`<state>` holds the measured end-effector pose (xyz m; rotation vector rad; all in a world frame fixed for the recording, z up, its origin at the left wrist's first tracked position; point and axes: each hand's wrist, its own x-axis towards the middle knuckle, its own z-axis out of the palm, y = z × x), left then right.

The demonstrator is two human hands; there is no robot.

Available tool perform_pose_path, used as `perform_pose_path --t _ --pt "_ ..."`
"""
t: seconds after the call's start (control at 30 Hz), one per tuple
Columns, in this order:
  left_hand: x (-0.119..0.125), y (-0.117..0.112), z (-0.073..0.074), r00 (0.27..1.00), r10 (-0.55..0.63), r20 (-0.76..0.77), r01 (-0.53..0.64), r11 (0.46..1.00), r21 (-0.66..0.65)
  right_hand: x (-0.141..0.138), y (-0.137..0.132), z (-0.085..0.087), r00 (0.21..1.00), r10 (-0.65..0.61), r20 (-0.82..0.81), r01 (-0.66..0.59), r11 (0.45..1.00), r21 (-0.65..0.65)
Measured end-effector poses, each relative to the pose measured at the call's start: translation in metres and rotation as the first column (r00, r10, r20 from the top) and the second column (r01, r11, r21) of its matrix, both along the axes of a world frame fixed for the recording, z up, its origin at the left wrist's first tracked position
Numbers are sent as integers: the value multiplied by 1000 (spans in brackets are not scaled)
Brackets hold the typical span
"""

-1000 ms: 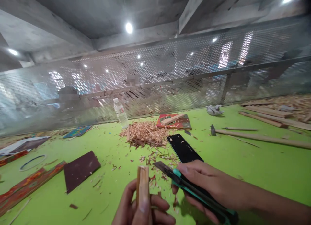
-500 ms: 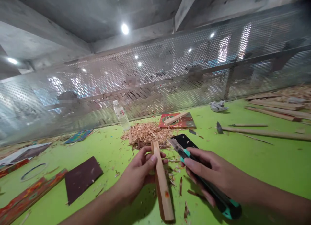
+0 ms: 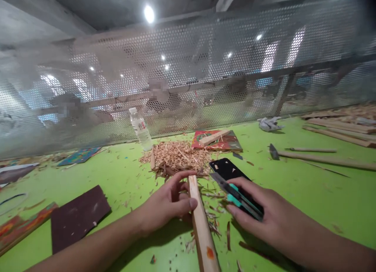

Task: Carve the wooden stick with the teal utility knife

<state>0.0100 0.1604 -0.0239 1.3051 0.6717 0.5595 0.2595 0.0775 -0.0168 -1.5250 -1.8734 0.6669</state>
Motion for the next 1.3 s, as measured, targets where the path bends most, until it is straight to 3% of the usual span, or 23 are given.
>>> perform_pose_path --t 0.2,0.33,0.53,0.8,1.1,1.3 --pt "-1 -1 -2 999 -4 49 7 997 -76 1 16 4 929 278 244 -307 948 89" --pt "1 -2 -6 997 64 35 -59 990 -127 5 18 2 861 315 399 -413 891 188" --pt "3 -1 -3 997 73 -39 -78 986 -147 11 13 -9 787 264 557 -445 869 217" --pt "2 0 -2 999 38 -14 -39 987 -159 7 11 -3 726 243 643 -484 844 229" --pt "4 -3 0 997 52 -52 -58 991 -121 3 10 -3 703 254 664 -495 846 200" --pt "5 -6 -1 998 38 -52 -43 994 -105 4 5 -5 748 257 612 -491 835 248"
